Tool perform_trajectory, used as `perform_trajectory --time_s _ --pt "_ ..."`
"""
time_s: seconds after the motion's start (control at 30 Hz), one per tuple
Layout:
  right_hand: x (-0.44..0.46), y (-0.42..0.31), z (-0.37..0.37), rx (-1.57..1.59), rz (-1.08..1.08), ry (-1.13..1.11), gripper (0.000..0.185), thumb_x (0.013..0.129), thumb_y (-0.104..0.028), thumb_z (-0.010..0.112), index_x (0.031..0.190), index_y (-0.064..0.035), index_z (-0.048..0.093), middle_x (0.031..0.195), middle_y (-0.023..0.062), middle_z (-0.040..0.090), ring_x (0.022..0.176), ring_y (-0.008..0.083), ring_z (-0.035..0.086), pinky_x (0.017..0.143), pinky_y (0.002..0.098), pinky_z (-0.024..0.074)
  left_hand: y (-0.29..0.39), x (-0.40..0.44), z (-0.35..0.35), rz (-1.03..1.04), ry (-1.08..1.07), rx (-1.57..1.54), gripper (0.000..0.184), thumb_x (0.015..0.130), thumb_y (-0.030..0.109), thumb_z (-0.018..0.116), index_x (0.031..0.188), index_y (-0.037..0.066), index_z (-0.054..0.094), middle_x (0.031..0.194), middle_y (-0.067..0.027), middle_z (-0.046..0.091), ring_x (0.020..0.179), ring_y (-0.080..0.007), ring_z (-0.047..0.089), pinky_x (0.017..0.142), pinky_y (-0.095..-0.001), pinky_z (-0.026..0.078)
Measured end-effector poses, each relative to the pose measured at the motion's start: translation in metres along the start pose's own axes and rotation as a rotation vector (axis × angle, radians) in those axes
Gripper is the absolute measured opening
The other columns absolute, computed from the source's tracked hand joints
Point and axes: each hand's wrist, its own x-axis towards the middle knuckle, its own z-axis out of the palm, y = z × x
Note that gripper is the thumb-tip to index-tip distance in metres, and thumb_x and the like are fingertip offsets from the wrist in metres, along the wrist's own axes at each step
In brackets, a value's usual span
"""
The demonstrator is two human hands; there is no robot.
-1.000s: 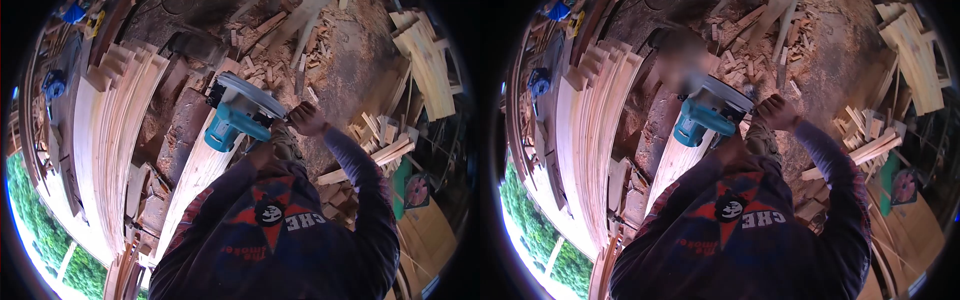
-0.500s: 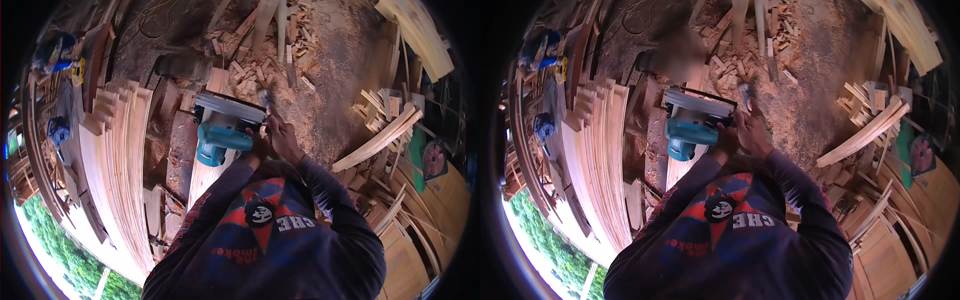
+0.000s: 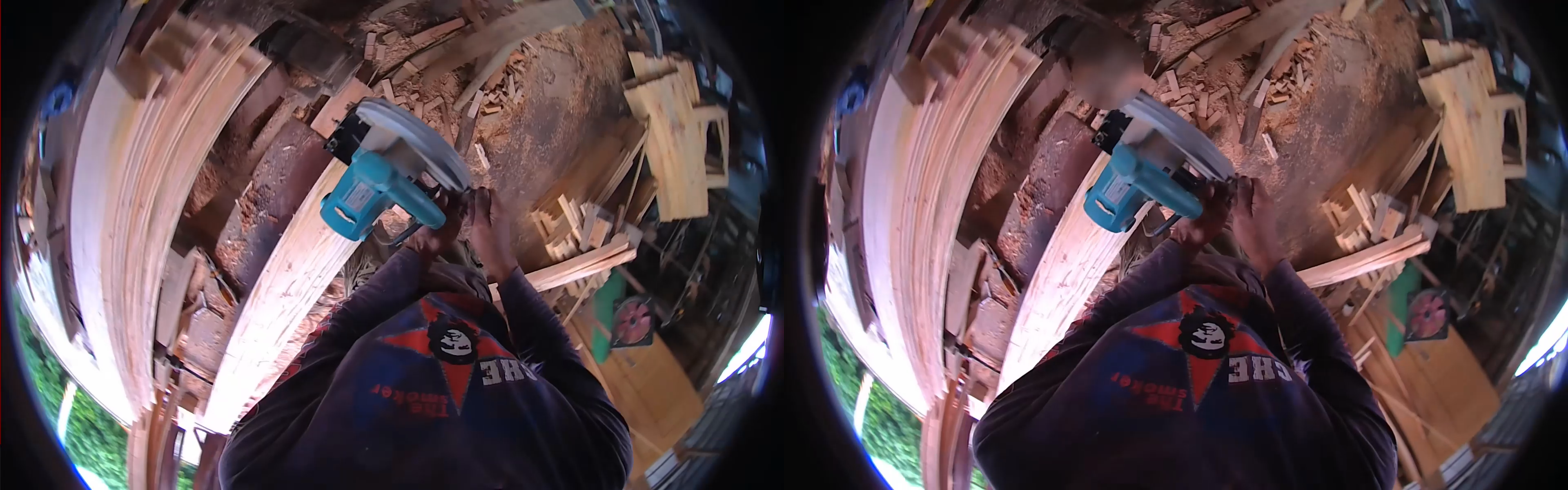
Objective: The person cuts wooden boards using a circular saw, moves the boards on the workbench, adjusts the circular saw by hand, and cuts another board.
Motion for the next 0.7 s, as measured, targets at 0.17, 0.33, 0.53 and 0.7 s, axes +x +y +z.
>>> perform_trajectory --time_s 0.17,0.33,0.53,0.7 --pt "-0.003 -0.009 0.016 0.258 0.142 0.076 0.035 0.112 -0.032 0.042 0.089 -0.0069 0.051 0.071 -0.0035 0.047 0.061 0.0064 0.040 0.055 0.0250 0.0343 0.016 0.006 0.016 -0.108 -0.024 -0.870 0.023 0.108 0.022 0.047 0.124 0.008 0.055 0.112 -0.0072 0.057 0.100 -0.0225 0.058 0.093 -0.0371 0.052" --pt "0.004 0.003 0.012 0.217 0.180 0.044 0.035 0.112 -0.032 0.039 0.098 -0.0035 0.052 0.071 -0.0002 0.050 0.058 0.0069 0.043 0.054 0.0248 0.0368 0.003 0.011 0.027 -0.432 0.398 -1.225 0.023 0.111 0.021 0.040 0.124 0.005 0.051 0.101 -0.0110 0.060 0.080 -0.0239 0.060 0.058 -0.0344 0.049" --pt "0.005 0.004 0.000 0.018 0.023 -0.030 0.038 0.112 -0.035 0.039 0.101 -0.0025 0.054 0.077 0.0025 0.059 0.059 0.0075 0.045 0.056 0.0243 0.0387 -0.046 0.007 0.016 -0.458 0.400 -1.528 0.028 0.108 0.024 0.044 0.127 0.005 0.052 0.112 -0.0175 0.065 0.084 -0.0272 0.065 0.056 -0.0349 0.053" --pt "0.009 -0.007 -0.002 0.121 0.128 -0.092 0.038 0.110 -0.040 0.042 0.098 -0.0051 0.055 0.075 0.0009 0.057 0.058 0.0068 0.045 0.048 0.0237 0.0353 -0.058 0.021 0.020 -0.171 0.276 -1.447 0.031 0.105 0.027 0.050 0.128 0.007 0.057 0.112 -0.0220 0.067 0.087 -0.0341 0.068 0.051 -0.0413 0.055"
